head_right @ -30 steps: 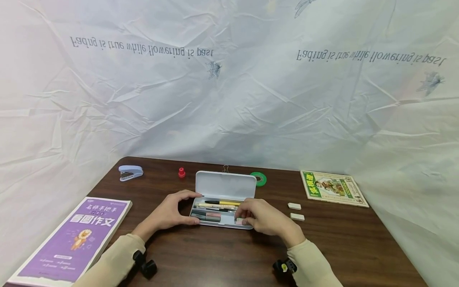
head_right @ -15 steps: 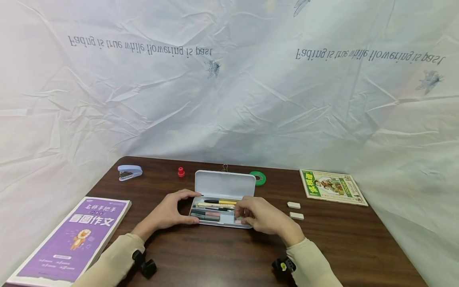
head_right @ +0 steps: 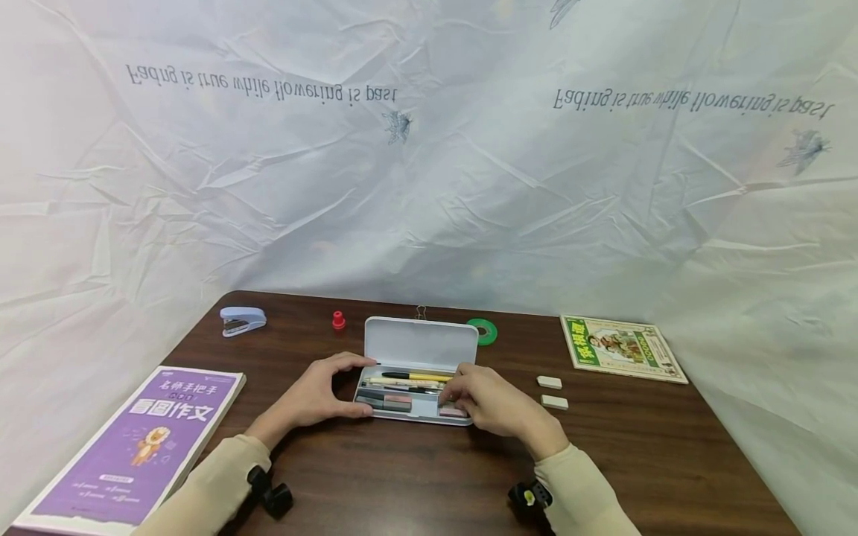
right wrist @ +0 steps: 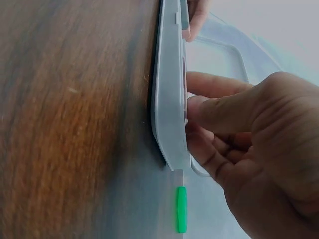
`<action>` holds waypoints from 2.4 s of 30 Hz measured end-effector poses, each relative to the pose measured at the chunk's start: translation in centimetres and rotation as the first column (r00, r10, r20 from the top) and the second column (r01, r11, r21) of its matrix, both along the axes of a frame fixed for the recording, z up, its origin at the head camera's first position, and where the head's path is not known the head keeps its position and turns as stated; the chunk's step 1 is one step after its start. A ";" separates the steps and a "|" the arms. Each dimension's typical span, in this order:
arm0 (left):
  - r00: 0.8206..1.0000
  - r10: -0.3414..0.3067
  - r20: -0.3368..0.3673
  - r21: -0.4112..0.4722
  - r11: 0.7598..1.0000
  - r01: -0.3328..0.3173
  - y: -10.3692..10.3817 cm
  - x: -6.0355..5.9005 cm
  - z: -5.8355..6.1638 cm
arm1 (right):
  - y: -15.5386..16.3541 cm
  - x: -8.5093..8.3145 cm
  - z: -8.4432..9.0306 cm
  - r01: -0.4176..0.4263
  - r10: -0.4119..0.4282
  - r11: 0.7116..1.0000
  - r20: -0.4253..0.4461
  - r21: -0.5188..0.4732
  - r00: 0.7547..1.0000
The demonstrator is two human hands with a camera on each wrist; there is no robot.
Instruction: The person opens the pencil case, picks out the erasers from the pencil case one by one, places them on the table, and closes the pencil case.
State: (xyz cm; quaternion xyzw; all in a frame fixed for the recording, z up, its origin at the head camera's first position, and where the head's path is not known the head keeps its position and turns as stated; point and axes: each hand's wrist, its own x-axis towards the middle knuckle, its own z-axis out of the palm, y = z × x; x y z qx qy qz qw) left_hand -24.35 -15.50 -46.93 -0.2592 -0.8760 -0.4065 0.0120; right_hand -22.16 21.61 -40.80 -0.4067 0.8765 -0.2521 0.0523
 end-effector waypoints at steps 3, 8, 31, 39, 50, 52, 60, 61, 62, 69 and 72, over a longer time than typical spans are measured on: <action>1.000 0.000 -0.005 -0.004 1.000 0.000 0.0 0.0 0.0 | 0.0 0.1 0.2 -0.010 0.010 1.000 -0.030 0.023 0.999; 1.000 0.002 -0.005 -0.003 1.000 -0.002 0.0 0.0 0.0 | -0.3 0.1 0.3 -0.013 0.015 0.998 -0.042 0.064 0.999; 1.000 0.003 -0.017 0.002 1.000 -0.003 0.1 0.1 0.2 | 1.2 -0.2 1.8 0.126 -0.126 0.981 0.009 -0.148 0.992; 0.999 0.023 -0.043 -0.004 1.000 -0.023 0.1 0.1 0.2 | 5.1 -0.6 3.5 0.276 -0.324 0.925 -0.163 -0.262 0.932; 0.999 0.023 -0.048 0.011 1.000 -0.023 0.0 0.1 -0.1 | 8.0 -2.1 0.2 0.389 -0.425 0.903 -0.251 -0.180 0.870; 0.999 0.023 -0.047 0.016 1.000 -0.023 0.0 0.1 -0.1 | 8.0 -2.5 -0.4 0.382 -0.407 0.913 -0.272 -0.141 0.872; 0.998 0.028 -0.063 0.006 1.000 -0.028 -0.1 0.0 -0.1 | 7.4 -2.9 -1.6 0.384 -0.397 0.918 -0.261 -0.102 0.880; 0.998 0.028 -0.062 0.005 1.000 -0.028 0.0 0.0 -0.1 | 7.4 -2.9 -1.7 0.385 -0.397 0.918 -0.248 -0.098 0.884; 0.998 0.028 -0.060 0.007 1.000 -0.027 0.0 0.0 -0.1 | 7.3 -3.0 -1.8 0.386 -0.397 0.918 -0.238 -0.090 0.886; 0.998 0.032 -0.056 0.003 0.999 -0.032 -0.1 0.0 -0.1 | 7.1 -2.8 -1.7 0.368 -0.365 0.929 -0.216 -0.026 0.906; 0.998 0.031 -0.052 0.000 1.000 -0.031 -0.1 0.0 -0.2 | 7.1 -2.6 -1.6 0.350 -0.347 0.936 -0.220 -0.024 0.912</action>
